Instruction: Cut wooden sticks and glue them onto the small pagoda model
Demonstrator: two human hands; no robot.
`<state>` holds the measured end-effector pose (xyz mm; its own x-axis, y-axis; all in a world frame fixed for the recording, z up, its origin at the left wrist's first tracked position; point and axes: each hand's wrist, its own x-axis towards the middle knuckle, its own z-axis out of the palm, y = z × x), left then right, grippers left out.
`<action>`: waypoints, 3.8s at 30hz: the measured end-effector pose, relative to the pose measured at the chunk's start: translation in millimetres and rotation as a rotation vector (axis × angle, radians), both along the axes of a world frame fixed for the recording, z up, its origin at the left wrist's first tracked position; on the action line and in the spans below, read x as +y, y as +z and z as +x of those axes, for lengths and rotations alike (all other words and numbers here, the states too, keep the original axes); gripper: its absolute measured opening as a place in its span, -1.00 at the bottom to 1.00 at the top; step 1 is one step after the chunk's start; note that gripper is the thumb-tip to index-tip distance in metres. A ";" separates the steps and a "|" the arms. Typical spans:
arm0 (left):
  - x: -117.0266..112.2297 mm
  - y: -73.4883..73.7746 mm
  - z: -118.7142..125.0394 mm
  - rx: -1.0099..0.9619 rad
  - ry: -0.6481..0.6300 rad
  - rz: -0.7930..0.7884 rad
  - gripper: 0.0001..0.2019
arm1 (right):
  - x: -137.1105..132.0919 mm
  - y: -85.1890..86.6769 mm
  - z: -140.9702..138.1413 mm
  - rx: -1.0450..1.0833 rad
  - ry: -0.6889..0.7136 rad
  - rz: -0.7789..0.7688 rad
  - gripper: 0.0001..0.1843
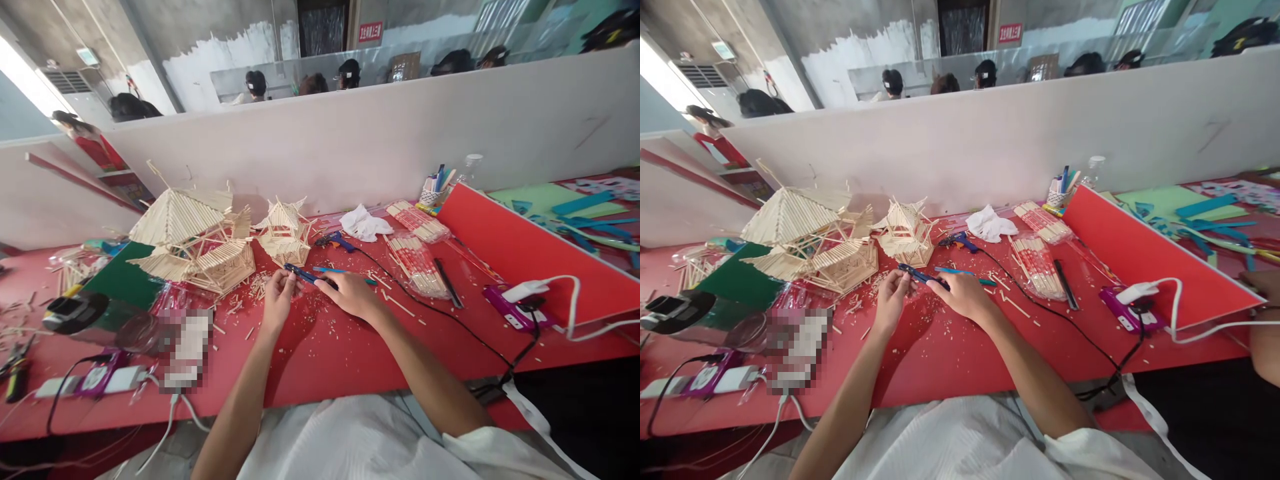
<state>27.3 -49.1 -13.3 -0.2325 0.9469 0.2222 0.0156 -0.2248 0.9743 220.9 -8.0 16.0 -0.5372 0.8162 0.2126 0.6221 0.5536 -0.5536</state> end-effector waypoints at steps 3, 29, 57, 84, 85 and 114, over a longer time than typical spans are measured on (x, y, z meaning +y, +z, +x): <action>0.0 -0.6 -0.7 0.005 0.002 -0.004 -0.59 | -0.7 -3.4 -3.3 -0.011 -0.003 0.013 -0.52; 6.5 -15.2 -18.5 0.324 0.080 -0.084 -0.74 | 6.3 -7.0 -4.0 -0.193 -0.057 0.043 -0.40; 1.6 -14.1 -9.1 0.842 0.165 0.114 -0.82 | 90.2 -49.5 58.9 -0.420 -0.423 0.163 -0.31; -4.2 27.7 11.3 0.834 0.245 0.437 -0.82 | 52.5 17.9 -12.6 0.516 0.262 0.106 -0.87; -1.7 30.8 11.9 0.858 0.244 0.447 -0.82 | 57.8 22.0 -12.8 0.503 0.276 0.109 -0.87; 50.6 16.0 -23.5 1.283 0.341 0.603 -0.66 | 137.5 48.0 -19.6 0.408 0.346 -0.307 -0.82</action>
